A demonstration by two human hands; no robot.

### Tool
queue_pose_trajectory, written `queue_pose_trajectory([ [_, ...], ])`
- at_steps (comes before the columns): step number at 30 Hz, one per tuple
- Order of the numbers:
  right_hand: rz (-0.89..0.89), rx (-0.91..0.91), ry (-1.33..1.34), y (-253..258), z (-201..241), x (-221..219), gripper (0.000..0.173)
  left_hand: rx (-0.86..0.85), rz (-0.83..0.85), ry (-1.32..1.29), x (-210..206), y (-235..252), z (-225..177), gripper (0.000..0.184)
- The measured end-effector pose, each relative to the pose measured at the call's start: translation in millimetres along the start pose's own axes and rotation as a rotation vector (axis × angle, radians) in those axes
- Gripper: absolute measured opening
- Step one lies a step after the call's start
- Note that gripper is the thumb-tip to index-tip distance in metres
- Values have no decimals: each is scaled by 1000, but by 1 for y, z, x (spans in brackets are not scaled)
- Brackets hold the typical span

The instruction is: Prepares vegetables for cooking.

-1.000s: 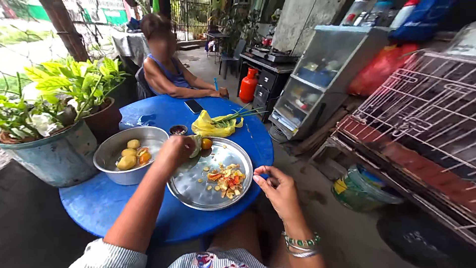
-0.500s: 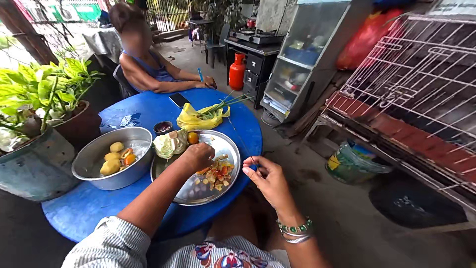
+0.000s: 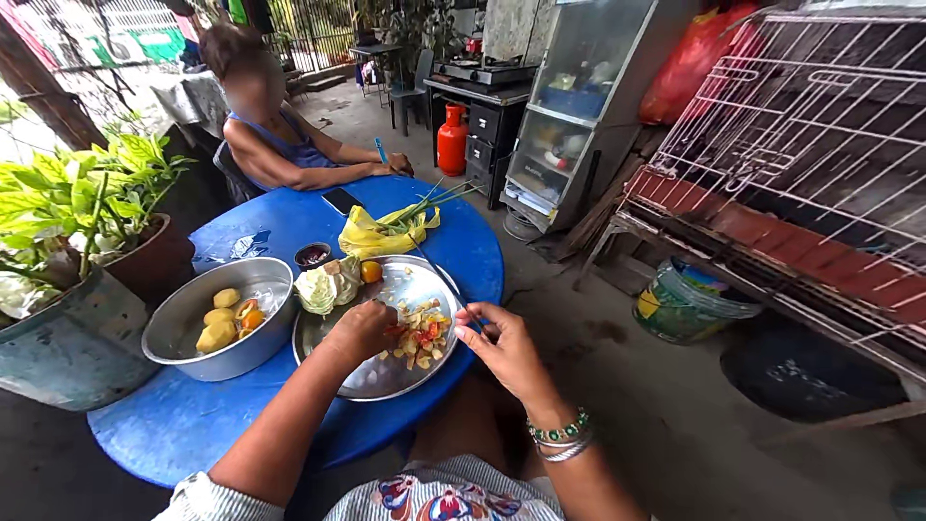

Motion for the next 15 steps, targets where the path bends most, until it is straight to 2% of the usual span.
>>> queue_pose_trajectory([
  [4,25,-12,-51,4,0,-13,31,-46,-77,-138,33,3,-12,23],
  [8,42,-80,-90,13,0,-26,32,-177,-257,-411,63,5,-29,22],
  [12,70,-164,-78,25,0,-34,29,-379,-444,-504,65,-4,-41,17],
  [15,117,-178,-117,27,-3,-40,27,-419,-516,-507,56,-11,-38,15],
])
Point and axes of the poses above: each hand's wrist, its own y-axis towards the middle knuckle, its own x-axis out of the back of the hand, z = x × y, the point moved 10 cm from there along y, towards the middle knuckle, and after that the axes turned 12 degrees about -z, right-handed, at the moved point
